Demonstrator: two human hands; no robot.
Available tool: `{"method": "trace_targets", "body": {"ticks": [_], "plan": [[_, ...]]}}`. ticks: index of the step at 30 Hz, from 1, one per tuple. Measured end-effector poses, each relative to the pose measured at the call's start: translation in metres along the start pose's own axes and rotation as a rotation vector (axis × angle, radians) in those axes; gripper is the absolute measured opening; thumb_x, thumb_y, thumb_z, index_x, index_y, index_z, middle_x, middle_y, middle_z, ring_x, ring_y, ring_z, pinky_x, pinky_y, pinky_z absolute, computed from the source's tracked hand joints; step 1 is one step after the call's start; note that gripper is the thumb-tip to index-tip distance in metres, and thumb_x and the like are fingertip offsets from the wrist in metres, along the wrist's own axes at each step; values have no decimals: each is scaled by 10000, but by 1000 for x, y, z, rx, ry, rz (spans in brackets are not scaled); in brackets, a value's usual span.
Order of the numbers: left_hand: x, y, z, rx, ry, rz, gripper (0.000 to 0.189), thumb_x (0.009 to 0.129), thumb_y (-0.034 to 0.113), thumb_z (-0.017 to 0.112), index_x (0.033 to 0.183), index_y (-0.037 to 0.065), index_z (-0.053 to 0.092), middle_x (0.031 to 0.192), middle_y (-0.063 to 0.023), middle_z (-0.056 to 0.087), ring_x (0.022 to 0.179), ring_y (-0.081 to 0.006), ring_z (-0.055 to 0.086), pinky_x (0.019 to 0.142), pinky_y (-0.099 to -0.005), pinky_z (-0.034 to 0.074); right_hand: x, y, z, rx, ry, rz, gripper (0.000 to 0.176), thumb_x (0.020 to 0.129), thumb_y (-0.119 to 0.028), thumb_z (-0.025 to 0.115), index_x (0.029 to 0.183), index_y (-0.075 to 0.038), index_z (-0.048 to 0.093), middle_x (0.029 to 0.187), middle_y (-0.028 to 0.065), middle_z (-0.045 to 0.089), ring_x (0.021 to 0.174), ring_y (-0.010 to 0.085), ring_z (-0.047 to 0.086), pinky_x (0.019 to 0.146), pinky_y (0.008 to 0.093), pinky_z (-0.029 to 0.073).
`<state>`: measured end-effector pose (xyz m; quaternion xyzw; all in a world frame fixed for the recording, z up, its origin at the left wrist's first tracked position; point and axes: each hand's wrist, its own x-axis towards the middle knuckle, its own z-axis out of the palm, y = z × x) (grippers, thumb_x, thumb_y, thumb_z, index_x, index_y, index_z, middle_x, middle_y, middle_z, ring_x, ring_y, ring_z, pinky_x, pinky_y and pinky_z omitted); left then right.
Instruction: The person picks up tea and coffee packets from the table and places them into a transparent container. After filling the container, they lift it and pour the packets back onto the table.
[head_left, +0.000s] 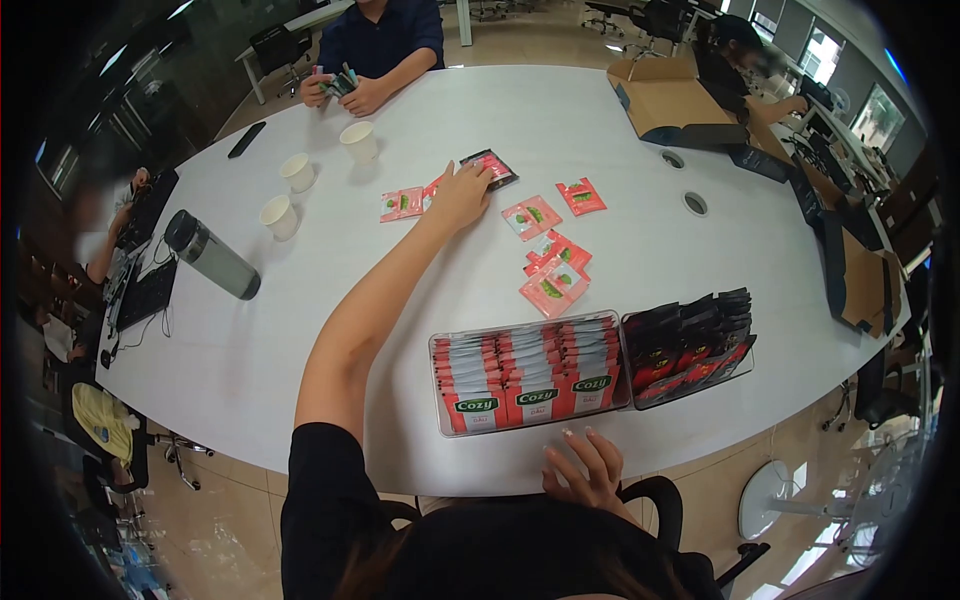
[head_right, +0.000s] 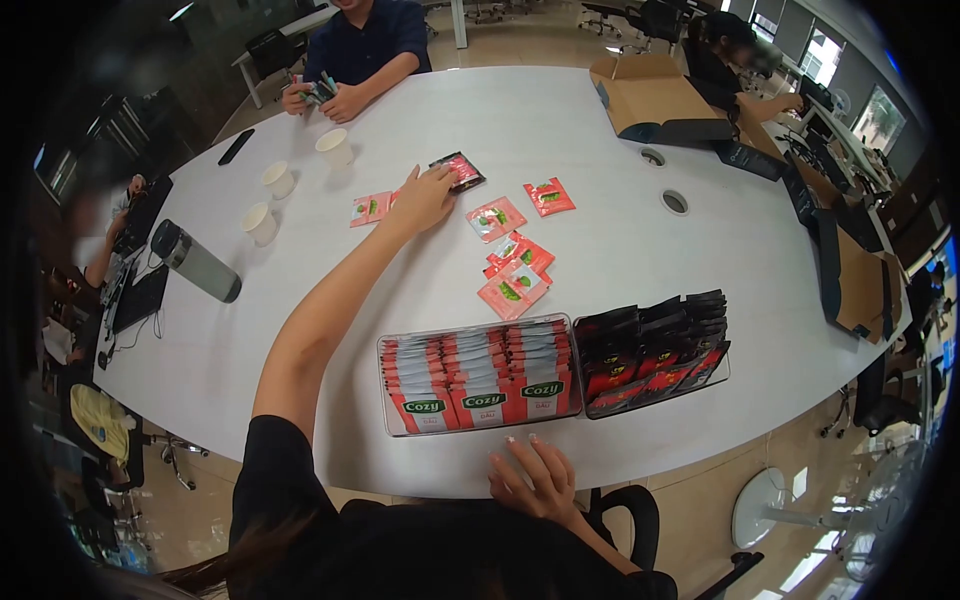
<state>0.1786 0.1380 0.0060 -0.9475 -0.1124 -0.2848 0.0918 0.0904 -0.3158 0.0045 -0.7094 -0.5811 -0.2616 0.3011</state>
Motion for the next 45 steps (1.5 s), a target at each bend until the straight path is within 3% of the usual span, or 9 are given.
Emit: {"method": "trace_targets", "body": {"ticks": [4,7,16,21,26,29,34,36,45], "plan": [[26,-1,19,141,-297,18,168,843,123,600,986,35,599,835,-127,683,817,-285,676,832,-436,505,-1,3,-1,3,12,30,334,767,-239,684,1101,-228,672,1197,4,617,1116,216,550,900,328,443],[28,-2,22,237,-267,149,93,818,107,609,875,41,579,662,-86,650,632,-276,657,663,-401,533,-1,3,0,0,31,43,315,765,-251,674,1080,-243,678,1171,-24,637,1092,185,571,887,306,447],[23,27,-69,-139,203,-37,124,786,105,677,909,100,694,727,-84,678,606,-243,659,547,-344,503,-1,3,0,50,99,45,283,775,-187,632,1050,-232,681,1153,-36,654,1074,173,582,877,300,457],[3,90,-149,-308,331,57,344,744,80,726,1085,120,701,756,-75,687,590,-203,640,525,-307,483,-1,11,1,240,204,-7,250,787,-157,661,1028,-215,692,1181,11,640,1072,203,576,876,312,466],[-24,170,-215,-448,338,394,337,706,-21,727,1039,23,706,741,-39,693,609,-159,660,523,-246,489,28,36,-29,215,509,169,673,684,-71,795,1294,-93,511,1207,135,604,1113,333,564,937,390,465],[-44,208,-238,-517,301,550,323,728,22,695,1049,-17,688,857,-85,719,737,-180,704,600,-253,541,72,52,-68,198,342,339,789,661,-51,812,1345,-46,418,1132,120,648,1097,320,600,916,402,483],[-72,240,-240,-479,232,659,370,807,112,640,1158,-4,637,1134,-100,670,969,-196,668,727,-259,535,80,72,-92,298,122,87,379,660,44,715,1028,-29,666,960,113,712,935,269,680,842,348,513],[-73,235,-240,-536,71,653,405,806,129,668,1188,1,623,1209,-103,649,1084,-205,643,817,-289,548,83,80,-98,314,172,205,246,642,87,668,863,-15,700,921,120,715,884,256,691,789,318,520],[-164,214,-226,-427,-246,218,489,825,176,695,1291,90,572,1319,-87,570,1208,-238,547,1012,-436,398,48,203,-124,496,230,662,166,785,14,738,935,8,665,839,45,671,768,107,618,715,243,477]]}}
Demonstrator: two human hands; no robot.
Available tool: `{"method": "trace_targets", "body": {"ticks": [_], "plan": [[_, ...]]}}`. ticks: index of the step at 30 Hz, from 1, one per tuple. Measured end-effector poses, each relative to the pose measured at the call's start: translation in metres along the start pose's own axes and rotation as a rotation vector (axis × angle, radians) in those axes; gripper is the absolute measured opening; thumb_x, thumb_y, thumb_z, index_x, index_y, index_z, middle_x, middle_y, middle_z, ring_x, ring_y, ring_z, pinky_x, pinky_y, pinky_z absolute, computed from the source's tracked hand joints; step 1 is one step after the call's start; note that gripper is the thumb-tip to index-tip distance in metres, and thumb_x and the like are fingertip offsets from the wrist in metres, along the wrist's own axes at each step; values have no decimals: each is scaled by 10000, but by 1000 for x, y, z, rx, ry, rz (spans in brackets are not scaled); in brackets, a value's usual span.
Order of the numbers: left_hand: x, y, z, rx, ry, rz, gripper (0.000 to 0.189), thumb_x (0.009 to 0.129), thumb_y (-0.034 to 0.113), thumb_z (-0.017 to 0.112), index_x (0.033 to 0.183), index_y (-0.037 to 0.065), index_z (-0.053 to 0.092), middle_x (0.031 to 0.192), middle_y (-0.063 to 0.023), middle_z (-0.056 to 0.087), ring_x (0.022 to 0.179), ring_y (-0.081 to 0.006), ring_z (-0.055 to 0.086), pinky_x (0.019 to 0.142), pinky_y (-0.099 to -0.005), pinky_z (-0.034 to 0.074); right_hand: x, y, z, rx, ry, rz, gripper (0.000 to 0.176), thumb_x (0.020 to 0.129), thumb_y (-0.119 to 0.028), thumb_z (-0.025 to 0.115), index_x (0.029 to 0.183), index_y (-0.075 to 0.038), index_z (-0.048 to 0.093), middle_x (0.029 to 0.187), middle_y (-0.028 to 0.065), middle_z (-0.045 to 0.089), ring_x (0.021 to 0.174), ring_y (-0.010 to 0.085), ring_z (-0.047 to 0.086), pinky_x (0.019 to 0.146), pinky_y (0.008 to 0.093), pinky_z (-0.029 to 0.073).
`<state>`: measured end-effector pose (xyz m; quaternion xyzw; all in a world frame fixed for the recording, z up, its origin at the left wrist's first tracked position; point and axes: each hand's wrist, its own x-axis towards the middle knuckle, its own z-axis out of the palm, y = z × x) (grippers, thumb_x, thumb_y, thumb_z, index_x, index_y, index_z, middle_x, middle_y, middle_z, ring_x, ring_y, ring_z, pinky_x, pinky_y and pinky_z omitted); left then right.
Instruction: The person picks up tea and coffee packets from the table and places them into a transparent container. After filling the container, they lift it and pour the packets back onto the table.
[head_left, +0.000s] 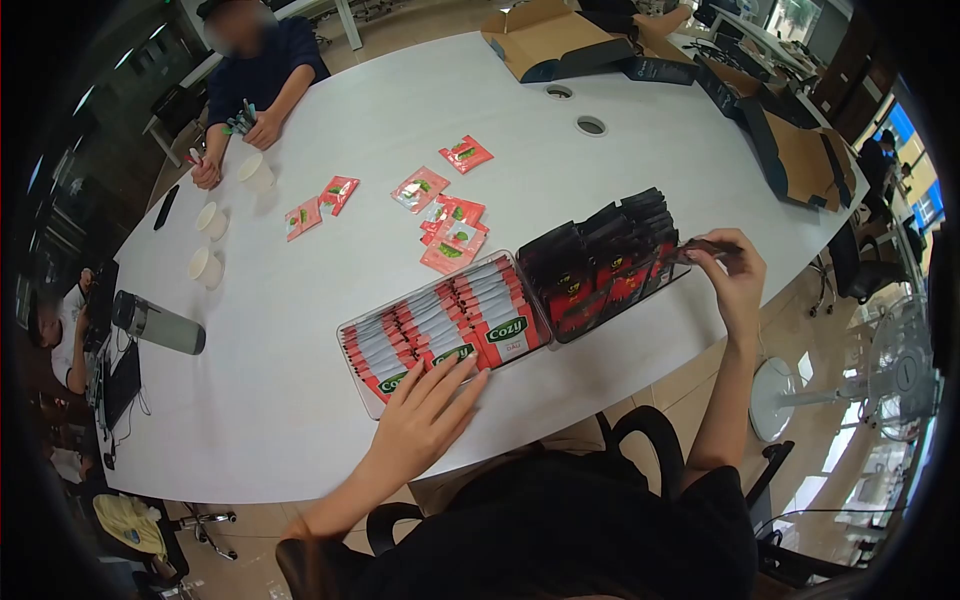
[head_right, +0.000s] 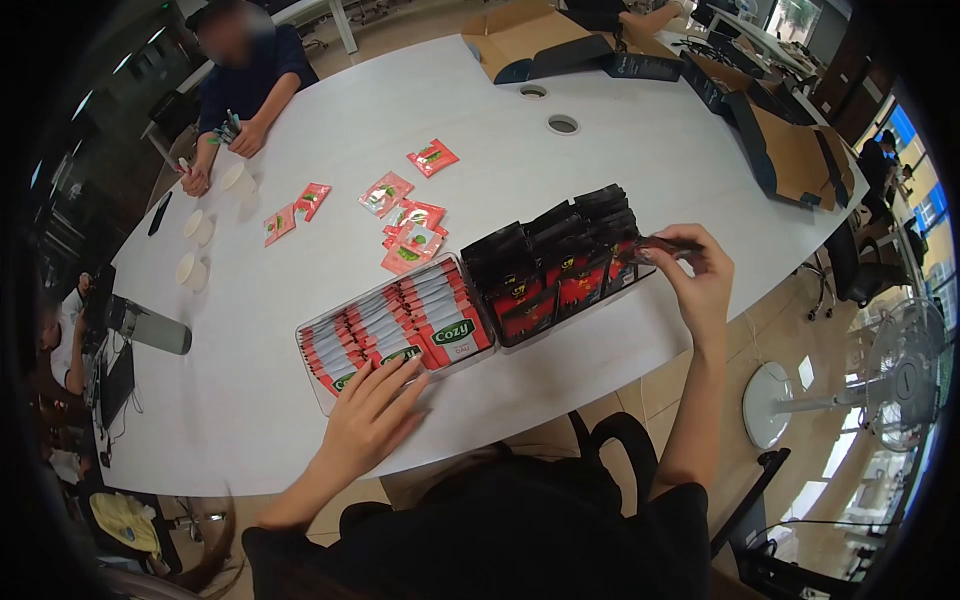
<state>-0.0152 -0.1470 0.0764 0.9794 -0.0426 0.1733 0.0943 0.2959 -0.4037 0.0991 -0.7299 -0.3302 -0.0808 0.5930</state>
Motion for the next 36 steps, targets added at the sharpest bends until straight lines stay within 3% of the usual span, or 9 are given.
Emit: {"method": "trace_targets", "body": {"ticks": [4,14,17,18,21,22,28,31,36], "plan": [[-16,20,21,93,145,-162,485,801,212,728,1265,131,609,1304,-56,583,1192,-199,556,1059,-436,300,20,21,1,-44,-230,66,158,764,-24,772,872,-9,657,795,14,660,719,74,579,683,233,449],[-8,32,46,92,340,-332,422,792,212,733,1206,184,653,1235,34,611,1133,-131,560,1052,-363,242,29,27,-2,-131,-455,68,274,654,-112,854,802,-56,631,784,1,661,696,98,552,652,232,418],[-9,31,46,90,348,-324,423,778,204,736,1192,184,653,1221,32,617,1104,-130,569,1041,-359,246,35,-7,-4,-463,-480,-101,309,620,-105,848,826,-69,620,790,-5,642,760,133,575,700,251,425],[-9,31,46,93,356,-313,427,762,195,740,1179,175,653,1215,21,622,1090,-142,575,1034,-364,253,39,-9,-9,-522,-533,-57,425,574,-83,844,929,-89,610,937,2,629,913,186,586,785,314,455],[-9,29,46,99,363,-303,426,744,189,745,1160,172,655,1208,14,627,1071,-149,582,1025,-363,261,44,-42,13,-685,-426,-263,608,524,-56,854,1067,-113,587,1168,31,586,1060,239,559,896,382,468],[-9,29,47,101,362,-304,424,743,190,746,1157,174,657,1207,16,627,1069,-147,583,1025,-360,262,46,-43,15,-758,-476,-281,908,463,-25,863,1288,-179,515,1350,53,492,1194,292,495,1009,434,433],[-10,29,47,94,363,-316,420,749,195,750,1158,185,657,1201,30,628,1064,-137,581,1023,-353,264,59,-36,36,-1021,-667,-224,1245,424,24,857,1491,-280,294,1400,108,453,1216,322,500,1020,434,445],[-10,30,48,96,344,-333,406,800,226,728,1201,218,662,1209,66,620,1083,-87,568,1034,-322,234,63,-40,44,-1052,-788,-60,1246,414,40,855,1484,-274,301,1372,139,460,1162,337,537,974,425,478],[-12,30,49,82,343,-341,402,811,239,714,1209,223,657,1214,72,616,1079,-82,565,1032,-323,229,63,-35,41,-1014,-793,-55,1259,399,52,851,1480,-287,304,1363,150,463,1127,344,557,943,418,496]]}}
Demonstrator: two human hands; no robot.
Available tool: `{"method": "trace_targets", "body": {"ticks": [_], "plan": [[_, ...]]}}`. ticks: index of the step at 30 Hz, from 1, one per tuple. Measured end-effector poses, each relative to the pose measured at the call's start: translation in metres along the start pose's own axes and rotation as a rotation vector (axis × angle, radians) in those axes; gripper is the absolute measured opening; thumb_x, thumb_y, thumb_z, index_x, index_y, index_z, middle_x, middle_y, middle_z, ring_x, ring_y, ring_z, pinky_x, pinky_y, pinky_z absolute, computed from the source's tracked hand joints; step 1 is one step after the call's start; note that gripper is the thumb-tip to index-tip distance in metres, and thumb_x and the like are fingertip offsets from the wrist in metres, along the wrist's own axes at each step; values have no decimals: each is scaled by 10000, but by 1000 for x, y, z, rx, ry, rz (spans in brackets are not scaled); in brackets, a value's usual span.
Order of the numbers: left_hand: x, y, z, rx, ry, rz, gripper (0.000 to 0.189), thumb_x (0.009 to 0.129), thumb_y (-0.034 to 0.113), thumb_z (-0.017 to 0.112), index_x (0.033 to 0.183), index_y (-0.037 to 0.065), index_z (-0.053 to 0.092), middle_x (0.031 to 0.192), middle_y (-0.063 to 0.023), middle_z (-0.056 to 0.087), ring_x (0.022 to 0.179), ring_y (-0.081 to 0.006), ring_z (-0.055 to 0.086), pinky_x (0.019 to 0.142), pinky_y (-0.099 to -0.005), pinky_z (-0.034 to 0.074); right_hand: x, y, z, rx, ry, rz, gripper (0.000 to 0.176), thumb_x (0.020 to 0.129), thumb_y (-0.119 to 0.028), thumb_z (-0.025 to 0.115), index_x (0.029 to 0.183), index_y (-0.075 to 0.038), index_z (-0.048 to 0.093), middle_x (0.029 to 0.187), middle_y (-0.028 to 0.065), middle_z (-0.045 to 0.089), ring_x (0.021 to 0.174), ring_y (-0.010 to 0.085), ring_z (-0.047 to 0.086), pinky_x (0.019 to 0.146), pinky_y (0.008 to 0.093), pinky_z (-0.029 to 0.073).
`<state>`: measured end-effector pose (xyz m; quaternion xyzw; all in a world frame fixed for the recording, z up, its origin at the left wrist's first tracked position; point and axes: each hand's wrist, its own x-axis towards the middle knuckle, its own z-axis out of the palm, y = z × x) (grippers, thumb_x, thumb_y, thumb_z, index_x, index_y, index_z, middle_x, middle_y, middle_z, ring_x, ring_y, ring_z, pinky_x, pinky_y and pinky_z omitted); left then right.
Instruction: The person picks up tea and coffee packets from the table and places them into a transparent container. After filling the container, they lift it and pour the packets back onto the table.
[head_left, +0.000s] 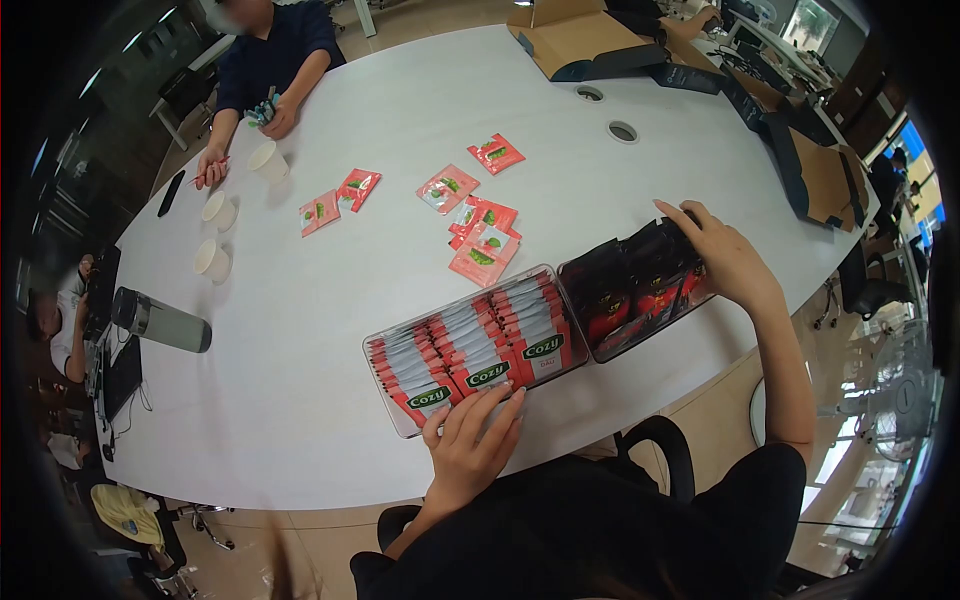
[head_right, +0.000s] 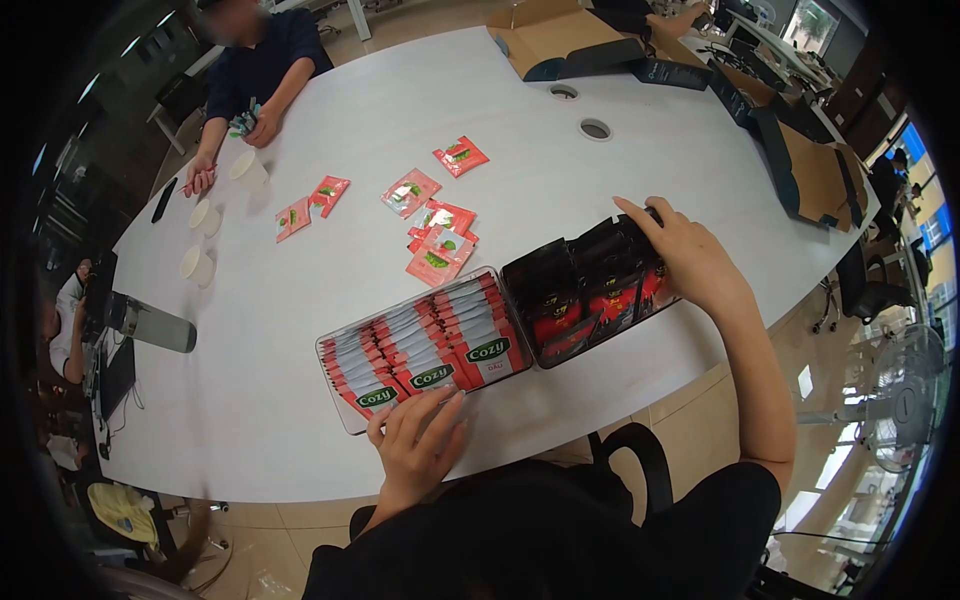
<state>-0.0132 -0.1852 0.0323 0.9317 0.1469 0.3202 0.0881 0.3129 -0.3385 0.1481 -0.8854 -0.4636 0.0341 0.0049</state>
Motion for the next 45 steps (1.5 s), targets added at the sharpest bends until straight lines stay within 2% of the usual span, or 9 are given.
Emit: {"method": "trace_targets", "body": {"ticks": [13,18,21,26,28,33,36,40,45], "plan": [[1,0,-3,-43,21,27,430,759,212,743,1179,185,659,1197,45,626,1040,-117,584,993,-337,271,-30,-6,-12,49,258,-29,969,556,20,807,1413,-231,431,1479,70,400,1227,298,501,976,402,479],[2,0,-4,-79,55,23,420,756,193,745,1168,174,665,1186,26,636,1032,-137,597,976,-336,281,-47,-41,-28,128,640,-119,370,847,-60,657,1214,-67,615,997,102,698,899,264,658,808,300,497],[2,-1,-12,-251,63,19,404,773,133,731,1169,169,659,1231,26,624,1076,-142,585,981,-321,283,-64,-73,-34,452,771,-251,373,878,14,574,1240,-71,605,974,123,699,869,227,662,776,291,500],[2,-5,-39,-766,97,25,413,782,83,715,1185,64,629,1225,-97,628,1112,-248,596,970,-413,412,-100,-140,-42,1314,1001,-801,32,924,-77,580,917,-68,610,1005,131,625,767,275,617,675,313,528],[5,4,-66,-1082,115,-20,391,843,123,679,1211,16,601,1217,-154,626,1126,-310,594,967,-463,447,-120,-155,-47,1647,841,-1002,26,904,-91,618,912,-102,595,984,77,537,813,230,544,612,289,505],[17,50,-128,-1512,553,324,366,986,258,492,1207,-28,552,1167,-235,614,1079,-414,594,929,-515,479,-136,-183,-66,1883,865,-1373,121,878,-102,658,990,-146,640,1063,-30,507,924,156,490,640,260,466],[-4,63,-163,-1516,394,424,515,997,461,415,1426,176,406,1371,-9,491,1277,-264,456,944,-576,422,-166,-175,-68,1812,608,-1246,271,907,-143,643,1171,-200,670,1262,-167,555,1134,60,452,813,257,435],[-13,67,-159,-1629,410,691,507,989,470,429,1446,251,422,1481,78,430,1330,-200,432,1029,-646,303,-166,-157,-68,1651,616,-1434,303,908,-177,646,1204,-243,660,1312,-147,543,1142,63,447,858,293,395],[-22,81,-174,-1626,330,495,485,965,424,516,1426,287,450,1437,97,484,1268,-195,487,1013,-641,333,-194,-150,-65,1594,599,-1306,307,925,-240,622,1230,-255,648,1289,-121,572,1166,69,425,902,310,346]]}}
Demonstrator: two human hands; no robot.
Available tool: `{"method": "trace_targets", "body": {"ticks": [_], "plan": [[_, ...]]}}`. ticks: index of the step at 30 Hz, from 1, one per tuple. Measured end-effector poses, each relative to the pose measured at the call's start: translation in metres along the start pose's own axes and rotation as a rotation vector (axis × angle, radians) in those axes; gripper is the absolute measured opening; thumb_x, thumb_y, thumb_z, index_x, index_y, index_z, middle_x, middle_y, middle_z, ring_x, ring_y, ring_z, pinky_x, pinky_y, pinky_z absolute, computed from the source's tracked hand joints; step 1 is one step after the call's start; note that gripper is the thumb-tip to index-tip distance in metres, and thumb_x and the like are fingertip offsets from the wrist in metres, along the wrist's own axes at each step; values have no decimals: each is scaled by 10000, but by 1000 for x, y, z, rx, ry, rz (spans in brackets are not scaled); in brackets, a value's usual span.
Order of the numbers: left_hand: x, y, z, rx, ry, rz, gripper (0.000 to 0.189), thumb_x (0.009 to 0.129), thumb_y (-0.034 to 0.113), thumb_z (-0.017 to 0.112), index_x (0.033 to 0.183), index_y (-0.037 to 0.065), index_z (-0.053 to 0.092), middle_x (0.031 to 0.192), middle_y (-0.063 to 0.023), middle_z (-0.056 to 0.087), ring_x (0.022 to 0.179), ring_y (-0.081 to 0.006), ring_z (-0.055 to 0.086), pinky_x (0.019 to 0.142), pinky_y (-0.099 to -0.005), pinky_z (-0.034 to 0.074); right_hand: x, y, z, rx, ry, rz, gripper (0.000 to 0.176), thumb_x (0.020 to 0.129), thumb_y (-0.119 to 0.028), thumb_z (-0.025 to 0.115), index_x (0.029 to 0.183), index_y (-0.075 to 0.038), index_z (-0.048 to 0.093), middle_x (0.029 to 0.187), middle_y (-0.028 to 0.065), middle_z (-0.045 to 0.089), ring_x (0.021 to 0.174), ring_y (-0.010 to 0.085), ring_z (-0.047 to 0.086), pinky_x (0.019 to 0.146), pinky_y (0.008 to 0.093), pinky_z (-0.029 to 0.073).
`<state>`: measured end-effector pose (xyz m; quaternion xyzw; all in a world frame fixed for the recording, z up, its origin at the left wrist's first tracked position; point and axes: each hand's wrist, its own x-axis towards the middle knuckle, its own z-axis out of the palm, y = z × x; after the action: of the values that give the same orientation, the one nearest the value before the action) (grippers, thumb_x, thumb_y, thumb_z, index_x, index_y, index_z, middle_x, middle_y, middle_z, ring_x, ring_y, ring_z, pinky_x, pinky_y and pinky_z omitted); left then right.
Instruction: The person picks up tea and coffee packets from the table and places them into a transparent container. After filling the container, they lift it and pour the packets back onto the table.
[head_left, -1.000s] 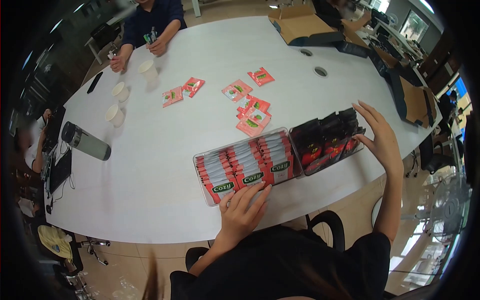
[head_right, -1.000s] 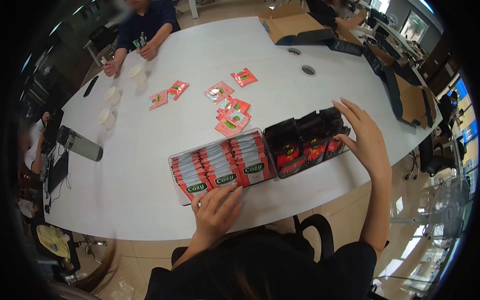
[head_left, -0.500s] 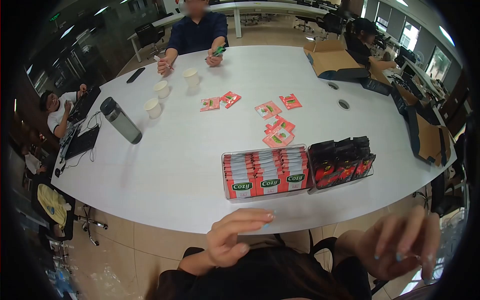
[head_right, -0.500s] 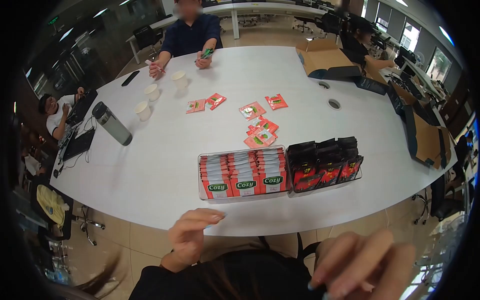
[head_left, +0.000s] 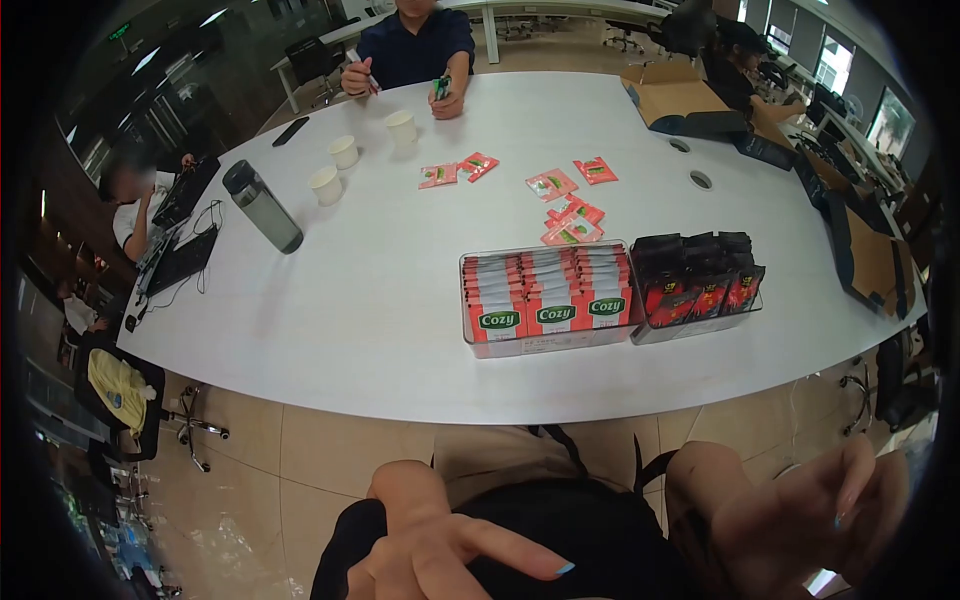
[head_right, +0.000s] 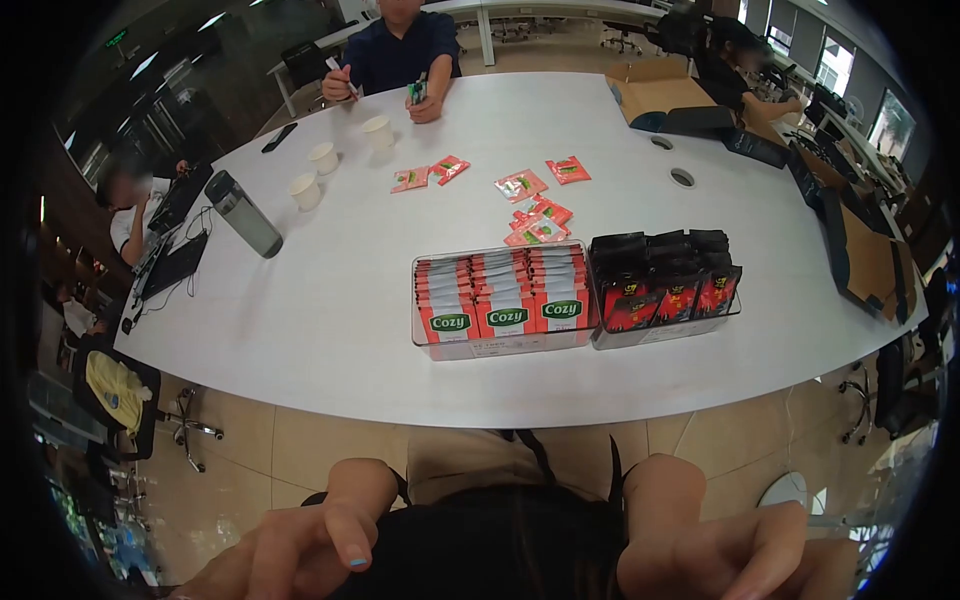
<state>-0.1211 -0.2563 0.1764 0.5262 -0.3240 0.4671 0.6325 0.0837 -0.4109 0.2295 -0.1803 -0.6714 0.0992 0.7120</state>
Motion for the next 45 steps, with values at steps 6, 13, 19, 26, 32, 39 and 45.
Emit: {"method": "trace_targets", "body": {"ticks": [6,13,19,26,32,39,45], "plan": [[-10,-16,-13,45,-13,170,486,937,363,588,1395,249,472,1327,14,556,1212,-262,503,953,-560,430,8,54,23,429,66,-688,248,947,-255,576,1181,-243,658,1183,-103,583,1162,89,388,945,325,283],[-23,-41,-35,323,185,138,402,956,327,543,1268,82,484,1153,-109,573,1025,-290,560,849,-505,498,-14,40,30,21,177,-316,187,933,-197,577,1104,-152,637,1048,-48,567,1043,84,470,826,286,396],[-57,-64,-85,789,349,-184,328,869,131,609,1158,-19,567,1166,-210,616,1072,-330,600,953,-442,456,-53,79,27,-395,204,-610,260,921,-163,593,1173,-97,597,1160,1,579,1002,147,540,773,291,454],[-74,-99,-124,1101,423,-509,422,840,48,624,1254,29,543,1440,-214,422,1337,-331,423,1043,-422,408,-102,106,-2,-1153,-274,62,380,765,-171,762,1129,-147,655,1117,64,627,1023,260,586,816,354,500],[-81,-117,-127,818,539,-602,541,870,-44,563,1378,0,384,1508,-211,322,1400,-300,328,1108,-440,346,-133,173,-17,-1368,-154,492,442,763,-179,763,1181,-113,634,1218,73,604,1125,276,538,1026,484,351],[-83,-116,-134,881,502,-621,575,819,-18,658,1350,18,439,1482,-213,369,1362,-328,389,1034,-470,446,-132,189,-15,-1401,-60,501,355,735,-166,786,1067,-98,681,1008,36,564,1006,238,560,1040,518,331],[-83,-112,-139,811,428,-696,580,819,-11,664,1354,43,446,1488,-182,380,1356,-329,400,1029,-488,445,-133,193,-11,-1421,33,557,307,758,-181,773,1042,-100,689,1009,32,573,1024,247,558,1050,540,309]]}}
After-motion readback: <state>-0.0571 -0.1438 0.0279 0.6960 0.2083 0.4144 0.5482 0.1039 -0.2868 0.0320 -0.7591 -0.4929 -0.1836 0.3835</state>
